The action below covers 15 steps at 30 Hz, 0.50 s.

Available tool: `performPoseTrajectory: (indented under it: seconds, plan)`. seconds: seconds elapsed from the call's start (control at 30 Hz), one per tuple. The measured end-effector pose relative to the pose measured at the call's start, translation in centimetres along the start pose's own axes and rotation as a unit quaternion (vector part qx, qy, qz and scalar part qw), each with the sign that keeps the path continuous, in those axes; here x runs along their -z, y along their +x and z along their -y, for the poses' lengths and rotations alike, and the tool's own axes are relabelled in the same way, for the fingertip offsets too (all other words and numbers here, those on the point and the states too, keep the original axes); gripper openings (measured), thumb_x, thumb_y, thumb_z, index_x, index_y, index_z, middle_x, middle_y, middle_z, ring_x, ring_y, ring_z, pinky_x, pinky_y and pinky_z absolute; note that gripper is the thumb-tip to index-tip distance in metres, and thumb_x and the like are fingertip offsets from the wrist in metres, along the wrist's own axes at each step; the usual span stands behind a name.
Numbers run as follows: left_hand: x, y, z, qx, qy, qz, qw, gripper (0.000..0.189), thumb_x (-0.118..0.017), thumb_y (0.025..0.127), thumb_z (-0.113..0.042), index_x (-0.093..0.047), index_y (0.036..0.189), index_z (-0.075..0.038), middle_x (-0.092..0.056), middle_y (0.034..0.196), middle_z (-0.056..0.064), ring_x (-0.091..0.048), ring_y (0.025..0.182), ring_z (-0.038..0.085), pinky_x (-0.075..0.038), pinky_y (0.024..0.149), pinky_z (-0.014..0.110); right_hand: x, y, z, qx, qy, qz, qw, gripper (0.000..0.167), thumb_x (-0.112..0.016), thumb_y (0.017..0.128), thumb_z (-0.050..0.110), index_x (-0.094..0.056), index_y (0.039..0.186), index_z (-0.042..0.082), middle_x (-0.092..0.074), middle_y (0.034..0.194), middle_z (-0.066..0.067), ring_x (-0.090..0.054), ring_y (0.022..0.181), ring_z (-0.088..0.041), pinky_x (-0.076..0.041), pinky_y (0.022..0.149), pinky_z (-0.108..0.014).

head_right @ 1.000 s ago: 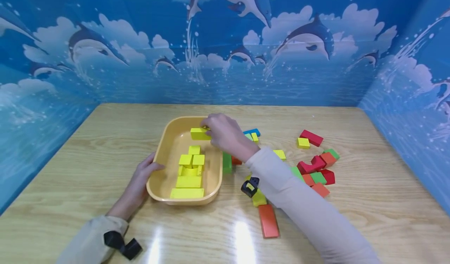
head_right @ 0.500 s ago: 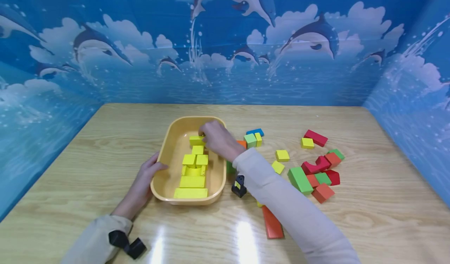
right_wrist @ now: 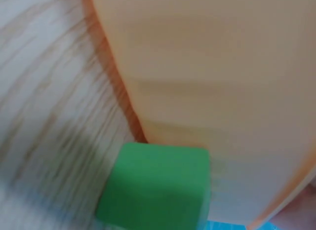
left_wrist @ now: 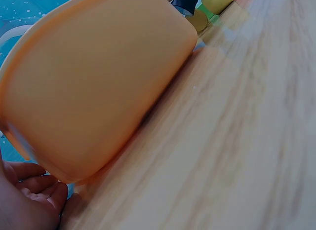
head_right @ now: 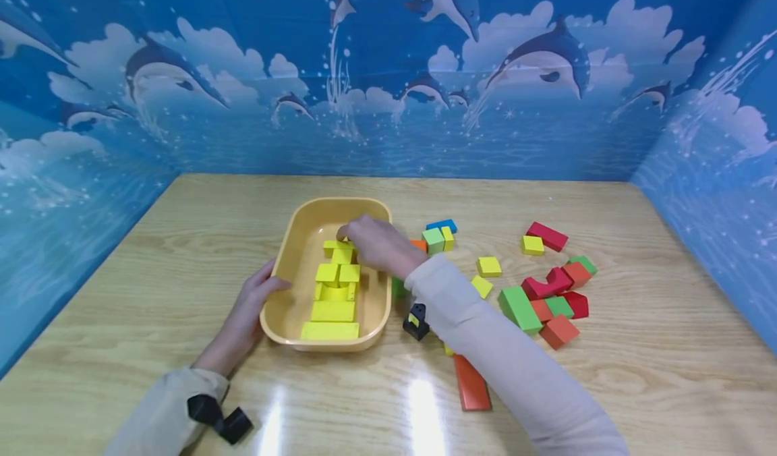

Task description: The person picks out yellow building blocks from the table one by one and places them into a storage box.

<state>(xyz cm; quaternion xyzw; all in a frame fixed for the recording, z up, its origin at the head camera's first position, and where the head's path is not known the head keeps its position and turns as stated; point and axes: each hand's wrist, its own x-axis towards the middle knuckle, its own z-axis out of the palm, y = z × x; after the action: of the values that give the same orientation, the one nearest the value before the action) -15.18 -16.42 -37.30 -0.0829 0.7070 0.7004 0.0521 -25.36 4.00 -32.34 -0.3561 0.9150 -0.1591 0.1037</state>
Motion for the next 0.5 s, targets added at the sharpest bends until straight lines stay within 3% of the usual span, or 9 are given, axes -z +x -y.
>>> performPoseTrajectory:
  seconds: [0.23,0.4,0.5]
  plan:
    - [0.0,0.1,0.2,0.004,0.002,0.001,1.0,0.064,-0.048,0.084,-0.007,-0.038,0.147,-0.007,-0.045,0.144,0.017,-0.049,0.121,0.027,-0.048,0.085,0.02,0.5,-0.5,0.2,-0.015,0.0,0.007,0.9999,0.061,-0.052,0.079,-0.02,-0.058,0.133,0.008,-0.059,0.131,-0.009,-0.056,0.117,-0.025,-0.05,0.092,-0.036]
    - [0.0,0.1,0.2,0.0,0.001,0.0,1.0,0.063,-0.048,0.084,-0.007,-0.039,0.147,-0.007,-0.046,0.143,0.018,-0.05,0.119,0.027,-0.048,0.084,0.02,2.2,-1.9,0.4,0.023,-0.007,-0.039,0.9989,0.055,-0.057,0.082,-0.018,-0.058,0.132,0.005,-0.059,0.129,-0.012,-0.056,0.116,-0.028,-0.052,0.089,-0.038]
    - [0.0,0.1,0.1,-0.001,-0.003,0.0,1.0,0.064,-0.048,0.084,-0.007,-0.039,0.147,-0.007,-0.046,0.142,0.018,-0.05,0.118,0.026,-0.048,0.084,0.02,3.1,-3.5,0.2,0.054,-0.018,-0.073,0.9958,0.053,-0.053,0.082,-0.021,-0.061,0.128,0.004,-0.061,0.125,-0.013,-0.056,0.115,-0.029,-0.051,0.09,-0.04]
